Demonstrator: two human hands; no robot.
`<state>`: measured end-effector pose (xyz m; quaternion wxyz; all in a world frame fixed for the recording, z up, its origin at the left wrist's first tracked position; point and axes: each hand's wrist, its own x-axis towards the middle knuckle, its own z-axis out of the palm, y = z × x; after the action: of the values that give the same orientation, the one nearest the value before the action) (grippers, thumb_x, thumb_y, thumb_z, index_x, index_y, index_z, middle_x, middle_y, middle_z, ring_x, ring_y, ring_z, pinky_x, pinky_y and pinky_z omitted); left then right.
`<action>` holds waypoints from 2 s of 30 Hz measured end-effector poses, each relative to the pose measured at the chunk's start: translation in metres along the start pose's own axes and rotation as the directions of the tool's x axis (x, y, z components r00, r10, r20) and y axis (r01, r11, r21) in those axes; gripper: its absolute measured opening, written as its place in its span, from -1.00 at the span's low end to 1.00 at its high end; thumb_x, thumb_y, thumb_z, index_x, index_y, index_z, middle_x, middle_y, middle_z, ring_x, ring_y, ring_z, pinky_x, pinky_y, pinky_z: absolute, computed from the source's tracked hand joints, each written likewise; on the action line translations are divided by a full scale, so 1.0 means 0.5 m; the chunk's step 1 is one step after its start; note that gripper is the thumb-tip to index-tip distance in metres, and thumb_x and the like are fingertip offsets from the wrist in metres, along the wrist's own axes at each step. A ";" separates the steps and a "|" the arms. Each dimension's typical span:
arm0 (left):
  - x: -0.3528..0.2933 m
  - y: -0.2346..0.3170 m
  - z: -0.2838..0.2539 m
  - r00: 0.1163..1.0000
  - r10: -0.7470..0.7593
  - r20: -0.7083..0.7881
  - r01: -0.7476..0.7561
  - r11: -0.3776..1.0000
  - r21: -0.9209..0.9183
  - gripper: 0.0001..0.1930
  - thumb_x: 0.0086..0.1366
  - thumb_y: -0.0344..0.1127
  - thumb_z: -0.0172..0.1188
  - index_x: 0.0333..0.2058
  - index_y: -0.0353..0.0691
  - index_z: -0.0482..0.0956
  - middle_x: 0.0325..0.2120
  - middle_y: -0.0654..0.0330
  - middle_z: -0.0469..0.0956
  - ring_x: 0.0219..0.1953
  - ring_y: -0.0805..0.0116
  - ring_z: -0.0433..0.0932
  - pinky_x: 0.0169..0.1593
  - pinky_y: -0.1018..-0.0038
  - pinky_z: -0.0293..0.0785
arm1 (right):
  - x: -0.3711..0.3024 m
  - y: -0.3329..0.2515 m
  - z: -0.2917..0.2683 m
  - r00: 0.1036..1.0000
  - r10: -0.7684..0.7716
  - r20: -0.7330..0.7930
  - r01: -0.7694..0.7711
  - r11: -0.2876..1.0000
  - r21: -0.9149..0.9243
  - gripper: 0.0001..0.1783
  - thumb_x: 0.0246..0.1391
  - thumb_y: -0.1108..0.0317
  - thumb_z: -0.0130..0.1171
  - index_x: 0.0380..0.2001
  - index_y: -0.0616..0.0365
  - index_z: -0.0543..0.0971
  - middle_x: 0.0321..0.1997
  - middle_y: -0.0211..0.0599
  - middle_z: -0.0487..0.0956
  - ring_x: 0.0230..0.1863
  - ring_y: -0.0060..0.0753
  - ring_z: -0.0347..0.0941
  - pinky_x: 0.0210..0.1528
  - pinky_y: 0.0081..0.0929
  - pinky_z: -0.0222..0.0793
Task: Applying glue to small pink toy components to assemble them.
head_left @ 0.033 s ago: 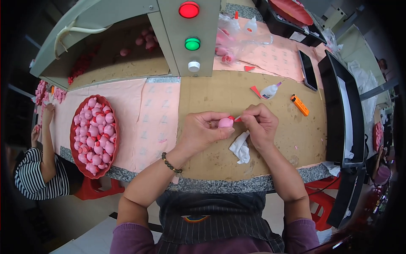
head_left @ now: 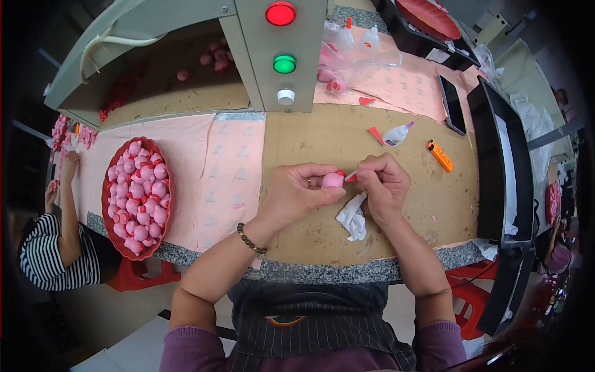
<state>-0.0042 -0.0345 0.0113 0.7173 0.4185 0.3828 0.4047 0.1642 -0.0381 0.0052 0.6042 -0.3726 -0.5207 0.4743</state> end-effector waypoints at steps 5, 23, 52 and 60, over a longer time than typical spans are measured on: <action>0.002 -0.007 -0.006 0.999 -0.021 0.030 0.022 1.000 -0.010 -0.64 -0.01 -0.63 0.28 -0.16 -0.44 0.49 -0.26 0.10 0.54 -0.26 0.48 0.53 -0.14 0.56 0.53 | 0.006 0.003 -0.004 0.965 -0.104 0.242 0.160 0.961 -0.224 -0.95 0.02 0.61 0.07 -0.48 0.28 0.50 -0.58 -0.42 0.48 -0.54 -0.72 0.34 -0.51 -0.71 0.24; -0.008 -0.008 -0.013 0.994 -0.064 0.094 0.068 0.997 -0.044 -0.63 0.00 -0.63 0.26 -0.15 -0.46 0.48 -0.31 0.02 0.56 -0.33 0.39 0.57 -0.22 0.50 0.58 | 0.021 0.032 -0.008 0.997 -0.069 0.023 0.072 0.965 -0.254 -0.93 0.05 0.59 0.05 -0.50 0.26 0.45 -0.51 -0.44 0.45 -0.55 -0.72 0.29 -0.50 -0.71 0.22; 0.007 -0.009 -0.019 0.989 0.071 0.132 -0.015 0.924 -0.382 -0.67 0.18 -0.49 0.13 -0.04 -0.37 0.44 -0.20 0.13 0.50 -0.26 0.47 0.48 -0.17 0.56 0.44 | 0.022 -0.039 0.001 0.923 -0.298 0.242 0.378 0.813 -0.442 -0.78 -0.10 0.59 0.20 -0.29 0.24 0.60 -0.50 -0.40 0.39 -0.51 -0.65 0.27 -0.49 -0.75 0.15; 0.003 -0.019 -0.026 0.980 0.006 0.199 0.049 0.962 -0.269 -0.64 0.16 -0.49 0.09 -0.04 -0.45 0.41 -0.22 0.07 0.52 -0.26 0.44 0.51 -0.15 0.54 0.45 | 0.004 -0.014 0.003 0.962 0.028 0.271 -0.003 0.996 -0.092 -0.78 -0.14 0.63 0.23 -0.32 0.31 0.59 -0.46 -0.38 0.42 -0.50 -0.65 0.28 -0.48 -0.70 0.14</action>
<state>-0.0129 -0.0324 -0.0023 0.8069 0.3498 0.2548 0.4020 0.1642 -0.0382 0.0129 0.5058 -0.3349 -0.6169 0.5015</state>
